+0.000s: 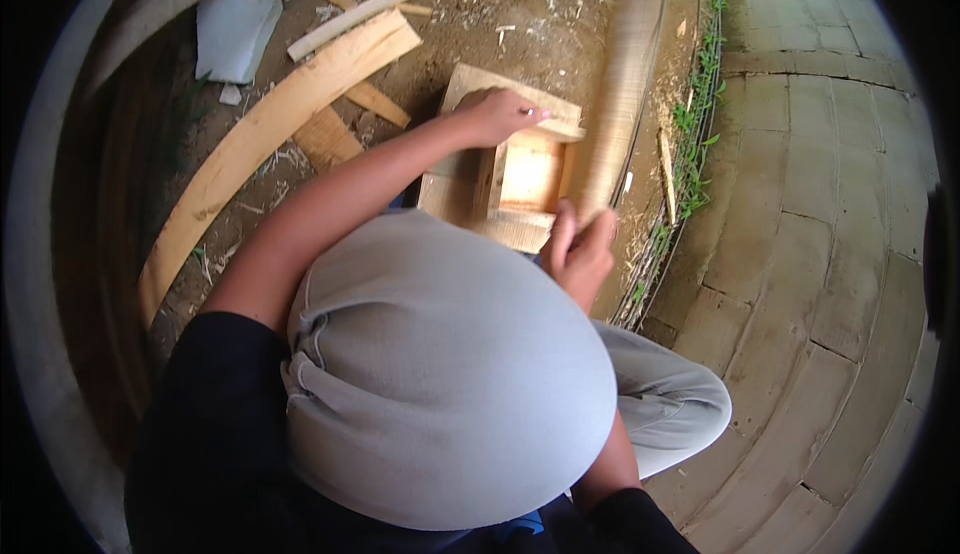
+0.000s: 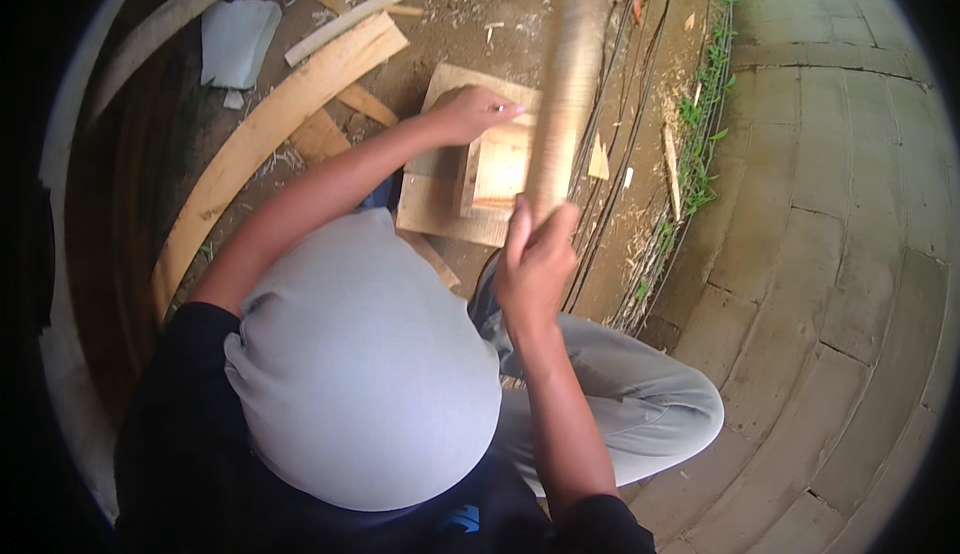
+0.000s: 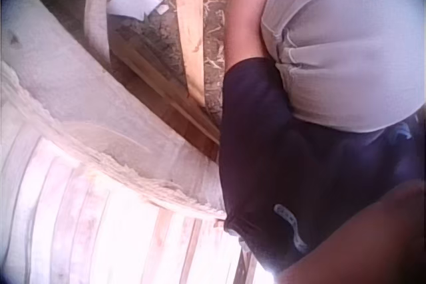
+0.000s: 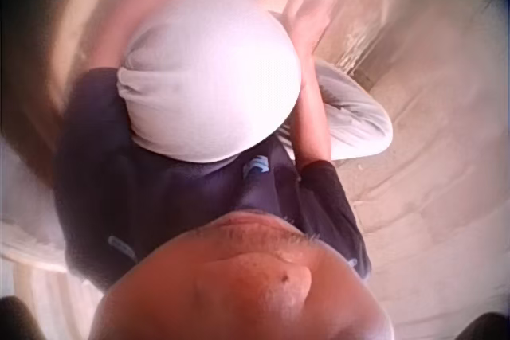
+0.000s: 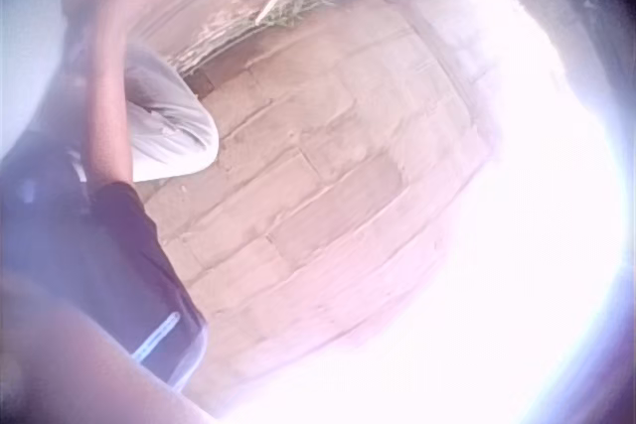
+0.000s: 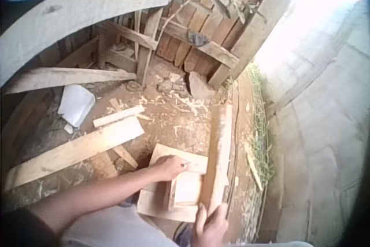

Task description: The person assembles a small wooden box by hand, fitting pieces together and tapping them into place. They then use a wooden mallet to secure the joints of the box.

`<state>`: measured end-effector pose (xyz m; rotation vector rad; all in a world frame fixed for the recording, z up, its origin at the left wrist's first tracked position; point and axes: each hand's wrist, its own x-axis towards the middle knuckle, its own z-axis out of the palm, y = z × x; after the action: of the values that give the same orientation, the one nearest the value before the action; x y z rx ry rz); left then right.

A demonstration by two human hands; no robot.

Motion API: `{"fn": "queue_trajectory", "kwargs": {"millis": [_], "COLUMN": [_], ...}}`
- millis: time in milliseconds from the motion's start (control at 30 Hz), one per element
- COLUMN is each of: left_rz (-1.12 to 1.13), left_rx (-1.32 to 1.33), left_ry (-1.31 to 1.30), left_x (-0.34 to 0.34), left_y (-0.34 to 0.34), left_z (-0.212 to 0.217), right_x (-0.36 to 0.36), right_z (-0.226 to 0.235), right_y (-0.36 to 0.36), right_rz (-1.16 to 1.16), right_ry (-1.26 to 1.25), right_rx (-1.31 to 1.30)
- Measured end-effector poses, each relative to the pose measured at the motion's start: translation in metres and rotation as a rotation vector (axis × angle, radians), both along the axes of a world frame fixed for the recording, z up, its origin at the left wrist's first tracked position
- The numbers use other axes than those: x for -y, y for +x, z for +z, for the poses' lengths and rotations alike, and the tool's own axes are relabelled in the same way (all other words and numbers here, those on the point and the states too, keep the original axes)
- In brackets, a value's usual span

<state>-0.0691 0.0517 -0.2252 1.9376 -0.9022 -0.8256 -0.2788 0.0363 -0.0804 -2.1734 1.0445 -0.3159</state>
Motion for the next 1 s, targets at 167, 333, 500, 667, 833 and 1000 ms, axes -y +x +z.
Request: {"fn": "queue_trajectory", "kwargs": {"millis": [167,333,500,667,833,1000], "left_rz": [-0.051,-0.082,-0.027,-0.051,-0.093,-0.066], "left_rx": [0.037,-0.039,0.007,-0.021,-0.081,-0.131], "left_ry": [0.095,0.044,0.059,0.165,-0.048,-0.222], "left_x": [0.004,-0.001,-0.002,0.002,-0.009,-0.033], "left_y": [0.004,0.001,-0.001,0.000,-0.007,-0.014], "left_z": [-0.009,0.005,0.005,0.007,0.014,0.006], "right_x": [0.005,-0.009,0.004,0.004,0.019,0.032], "right_z": [-0.037,-0.012,-0.004,-0.024,0.032,0.084], "right_y": [-0.011,-0.011,-0.001,-0.011,-0.020,-0.046], "right_rz": [0.187,0.008,0.074,0.118,-0.107,-0.174], "right_ry": [-0.173,-0.093,-0.109,-0.069,-0.065,0.131], "right_rx": [-0.308,0.012,-0.024,-0.286,0.176,0.030]}}
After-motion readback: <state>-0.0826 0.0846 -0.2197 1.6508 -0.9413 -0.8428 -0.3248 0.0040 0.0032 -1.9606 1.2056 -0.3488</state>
